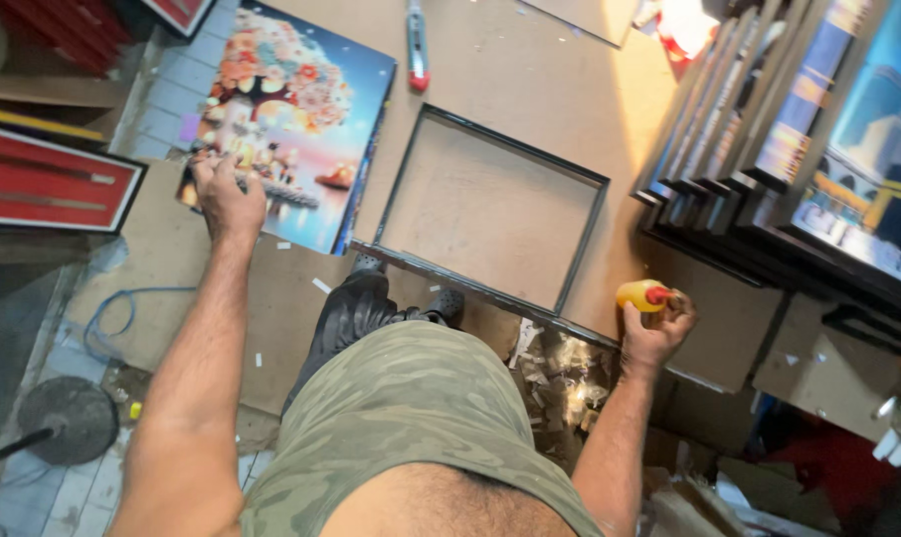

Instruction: The person applies glue to the perimeter of picture frames and places printed artwork into them. The person then stacks the completed frames on a nearby rack. The process is repeated for several different prints.

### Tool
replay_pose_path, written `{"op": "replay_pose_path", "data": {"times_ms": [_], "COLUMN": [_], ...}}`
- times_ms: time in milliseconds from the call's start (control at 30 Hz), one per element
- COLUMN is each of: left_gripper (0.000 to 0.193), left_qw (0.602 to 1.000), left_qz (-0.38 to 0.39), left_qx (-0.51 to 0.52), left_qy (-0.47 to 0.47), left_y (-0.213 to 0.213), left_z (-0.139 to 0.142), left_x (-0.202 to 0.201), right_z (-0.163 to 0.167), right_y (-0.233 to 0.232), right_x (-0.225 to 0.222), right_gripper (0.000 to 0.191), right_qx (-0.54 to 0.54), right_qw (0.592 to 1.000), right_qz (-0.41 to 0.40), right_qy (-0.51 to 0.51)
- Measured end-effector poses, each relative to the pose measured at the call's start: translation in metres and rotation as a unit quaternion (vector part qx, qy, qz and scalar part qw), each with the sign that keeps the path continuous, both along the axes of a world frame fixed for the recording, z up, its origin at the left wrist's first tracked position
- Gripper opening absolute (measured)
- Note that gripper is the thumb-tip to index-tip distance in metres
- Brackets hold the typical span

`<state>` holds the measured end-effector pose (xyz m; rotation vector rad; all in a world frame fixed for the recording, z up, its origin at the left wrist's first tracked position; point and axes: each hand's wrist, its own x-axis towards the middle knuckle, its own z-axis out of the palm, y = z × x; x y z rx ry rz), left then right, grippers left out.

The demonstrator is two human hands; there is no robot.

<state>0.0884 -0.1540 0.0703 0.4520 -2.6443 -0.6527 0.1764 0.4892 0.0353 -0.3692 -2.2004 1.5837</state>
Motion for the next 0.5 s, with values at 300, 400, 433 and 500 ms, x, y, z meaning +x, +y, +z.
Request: {"op": "replay_pose_path", "data": {"times_ms": [300,400,433,500], "left_gripper": [0.044,0.039,0.040,0.040], "left_qw": [0.996,0.993,0.993,0.993], "left_qz": [0.043,0.012,0.003,-0.021], "left_qx": [0.010,0.051,0.051,0.055], "left_qy": [-0.079,-0.110,-0.106,-0.103], "left_y": [-0.130,-0.156,-0.163,-0.174], "left_z": [-0.018,-0.030,-0.032,-0.037], "left_x": [0.009,0.014,0.016,0.016], "right_z": [-0.017,-0.007,-0.002,0.007], "right_y": [-0.096,-0.192,-0.231,-0.311], "right_x": [0.024,0.024,0.022,0.014], "right_gripper": [0.067,0.022,0.021,0.022], "right_qx": [0.064,0.156,0.170,0.145], "right_qw": [0.960,0.951,0.961,0.972], "right_qz": [-0.269,-0.219,-0.161,-0.042], "right_qy": [-0.043,-0.153,-0.146,-0.182]}}
